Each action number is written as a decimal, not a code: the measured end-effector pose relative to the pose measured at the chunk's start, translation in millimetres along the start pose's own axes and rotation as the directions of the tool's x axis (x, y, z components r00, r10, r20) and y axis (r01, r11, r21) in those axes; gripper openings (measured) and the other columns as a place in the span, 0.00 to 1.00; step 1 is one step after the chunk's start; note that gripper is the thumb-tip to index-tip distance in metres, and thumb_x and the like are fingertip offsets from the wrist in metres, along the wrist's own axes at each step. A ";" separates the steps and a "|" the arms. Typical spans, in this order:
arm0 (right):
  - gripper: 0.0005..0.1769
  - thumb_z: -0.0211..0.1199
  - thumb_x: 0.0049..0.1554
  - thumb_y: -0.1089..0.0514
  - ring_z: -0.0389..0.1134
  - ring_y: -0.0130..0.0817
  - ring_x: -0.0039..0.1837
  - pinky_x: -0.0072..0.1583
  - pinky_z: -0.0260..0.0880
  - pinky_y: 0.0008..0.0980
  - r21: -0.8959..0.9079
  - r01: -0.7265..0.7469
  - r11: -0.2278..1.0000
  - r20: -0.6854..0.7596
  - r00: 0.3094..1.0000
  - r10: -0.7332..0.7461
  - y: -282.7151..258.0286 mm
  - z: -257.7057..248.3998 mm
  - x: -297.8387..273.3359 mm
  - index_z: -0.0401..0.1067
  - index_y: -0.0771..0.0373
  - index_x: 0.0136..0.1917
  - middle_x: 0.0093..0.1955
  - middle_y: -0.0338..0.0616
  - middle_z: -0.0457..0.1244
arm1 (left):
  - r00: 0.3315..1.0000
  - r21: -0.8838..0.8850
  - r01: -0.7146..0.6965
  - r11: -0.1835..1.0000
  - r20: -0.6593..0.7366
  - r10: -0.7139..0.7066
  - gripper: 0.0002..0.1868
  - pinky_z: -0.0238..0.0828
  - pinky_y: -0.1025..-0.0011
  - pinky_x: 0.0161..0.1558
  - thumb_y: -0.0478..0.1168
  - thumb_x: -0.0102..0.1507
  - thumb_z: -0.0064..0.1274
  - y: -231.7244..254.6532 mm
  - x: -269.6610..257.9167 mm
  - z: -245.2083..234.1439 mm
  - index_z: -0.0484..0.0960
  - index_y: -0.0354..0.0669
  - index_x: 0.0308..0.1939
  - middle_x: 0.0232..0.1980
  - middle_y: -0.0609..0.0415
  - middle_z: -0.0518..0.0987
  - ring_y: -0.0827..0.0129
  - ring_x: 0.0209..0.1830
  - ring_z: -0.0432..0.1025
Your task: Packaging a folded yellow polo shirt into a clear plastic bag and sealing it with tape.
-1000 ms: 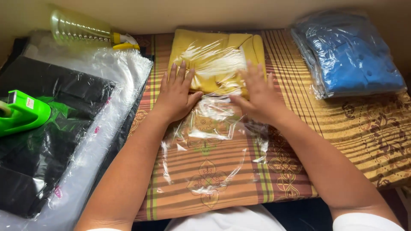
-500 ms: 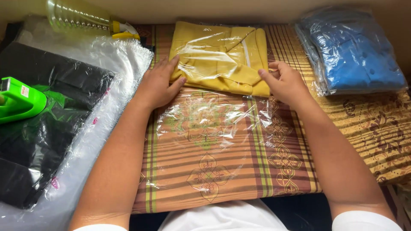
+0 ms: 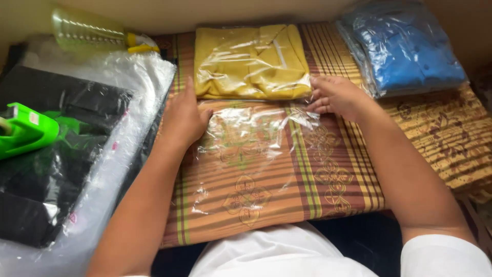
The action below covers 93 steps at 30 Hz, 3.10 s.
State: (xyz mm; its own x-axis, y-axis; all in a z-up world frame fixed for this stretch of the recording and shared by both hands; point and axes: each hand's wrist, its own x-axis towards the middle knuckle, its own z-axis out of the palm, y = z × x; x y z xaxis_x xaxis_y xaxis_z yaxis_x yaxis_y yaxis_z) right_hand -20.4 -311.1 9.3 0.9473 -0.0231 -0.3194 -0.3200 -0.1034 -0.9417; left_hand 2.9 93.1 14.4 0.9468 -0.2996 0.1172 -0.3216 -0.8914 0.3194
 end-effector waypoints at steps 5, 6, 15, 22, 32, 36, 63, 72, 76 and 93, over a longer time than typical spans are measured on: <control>0.30 0.64 0.60 0.53 0.75 0.56 0.45 0.44 0.78 0.45 -0.012 -0.074 0.997 0.041 0.996 0.075 -2.7 38.3 -89.1 0.60 0.66 0.71 0.48 0.63 0.68 | 0.977 -0.203 0.208 0.957 0.078 -0.196 0.40 0.69 0.43 0.56 0.50 0.60 0.63 11.2 -64.1 -12.1 0.63 0.34 0.69 0.54 0.39 0.77 0.41 0.58 0.73; 0.27 0.65 0.58 0.61 0.74 0.59 0.42 0.42 0.78 0.49 0.023 -0.077 0.997 0.007 0.997 0.077 -4.1 45.3 -106.2 0.63 0.67 0.68 0.45 0.63 0.68 | 0.950 -0.249 0.305 0.919 0.139 -0.278 0.34 0.75 0.47 0.50 0.54 0.60 0.64 10.6 -73.7 -16.6 0.72 0.36 0.60 0.45 0.44 0.83 0.46 0.51 0.79; 0.33 0.59 0.57 0.66 0.77 0.55 0.39 0.35 0.76 0.39 0.013 -0.264 0.964 0.049 0.963 0.263 26.8 57.7 -197.6 0.61 0.70 0.75 0.41 0.70 0.74 | 0.656 -0.528 0.746 0.406 0.688 -0.310 0.09 0.65 0.74 0.20 0.32 0.64 0.60 43.8 -172.2 -71.2 0.84 0.28 0.44 0.27 0.42 0.83 0.65 0.19 0.72; 0.39 0.63 0.54 0.66 0.79 0.59 0.37 0.35 0.72 0.41 -0.021 -0.302 0.953 -0.060 0.952 0.300 35.5 31.1 -240.6 0.62 0.65 0.78 0.40 0.71 0.79 | 0.613 -0.568 0.785 0.249 0.769 -0.180 0.08 0.63 0.73 0.25 0.29 0.62 0.59 -21.0 -213.3 -64.0 0.85 0.22 0.40 0.28 0.36 0.85 0.61 0.23 0.72; 0.25 0.59 0.59 0.66 0.57 0.28 0.26 0.22 0.54 0.22 -0.586 0.458 0.668 -0.056 0.800 -0.598 -53.8 34.7 -202.6 0.65 0.75 0.69 0.39 0.53 0.67 | 0.973 -0.573 0.229 0.787 0.121 -0.196 0.12 0.68 0.73 0.29 0.45 0.63 0.55 68.1 -102.9 -124.4 0.85 0.40 0.40 0.32 0.54 0.82 0.71 0.28 0.73; 0.13 0.58 0.64 0.68 0.71 0.44 0.49 0.44 0.75 0.27 -0.644 0.687 0.336 0.161 0.551 -0.819 -97.6 62.7 -107.7 0.71 0.80 0.59 0.52 0.65 0.68 | 0.909 -0.228 -0.338 0.913 -0.332 0.254 0.11 0.70 0.60 0.42 0.43 0.66 0.54 62.6 8.6 -76.6 0.83 0.38 0.40 0.42 0.46 0.82 0.55 0.40 0.74; 0.51 0.59 0.56 0.28 0.36 0.65 0.84 0.79 0.36 0.69 -0.549 0.164 0.820 0.032 0.984 -0.176 -107.2 91.9 103.8 0.52 0.59 0.81 0.85 0.60 0.41 | 0.911 0.151 -0.044 0.988 -0.399 0.102 0.32 0.21 0.36 0.75 0.60 0.76 0.25 47.6 157.6 45.4 0.70 0.48 0.73 0.76 0.36 0.66 0.40 0.80 0.49; 0.40 0.74 0.54 0.42 0.66 0.51 0.67 0.64 0.69 0.49 -0.654 0.024 0.756 -0.285 0.918 -0.276 -42.4 31.9 38.3 0.67 0.65 0.72 0.66 0.56 0.65 | 0.975 -0.076 0.220 0.972 0.051 -0.217 0.50 0.28 0.33 0.75 0.70 0.67 0.41 -8.0 66.1 36.2 0.41 0.50 0.83 0.82 0.29 0.47 0.30 0.82 0.37; 0.33 0.68 0.61 0.52 0.72 0.47 0.47 0.46 0.74 0.40 -0.577 0.028 0.816 -0.197 0.965 -0.172 -47.0 50.3 -13.8 0.65 0.74 0.71 0.51 0.59 0.68 | 0.976 -0.099 0.212 0.972 -0.024 -0.215 0.53 0.27 0.37 0.77 0.69 0.68 0.42 -2.3 47.1 34.0 0.38 0.40 0.82 0.81 0.29 0.47 0.31 0.82 0.38; 0.26 0.69 0.59 0.49 0.75 0.32 0.40 0.42 0.80 0.30 0.055 -0.044 0.998 -0.042 0.998 0.046 1.0 11.3 24.7 0.69 0.68 0.62 0.49 0.46 0.71 | 0.893 -0.628 0.429 0.650 0.187 -0.408 0.22 0.82 0.71 0.23 0.53 0.63 0.55 -6.9 44.1 -5.6 0.86 0.36 0.43 0.26 0.46 0.83 0.62 0.20 0.81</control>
State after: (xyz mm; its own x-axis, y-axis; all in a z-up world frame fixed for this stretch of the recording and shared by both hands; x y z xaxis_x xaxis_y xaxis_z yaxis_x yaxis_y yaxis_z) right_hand 2.5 -300.5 -0.7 0.9311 -0.0700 -0.3581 -0.3616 -0.0472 -0.9311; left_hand 46.9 87.9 22.7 0.9789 0.0326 -0.2019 0.1914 -0.4940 0.8482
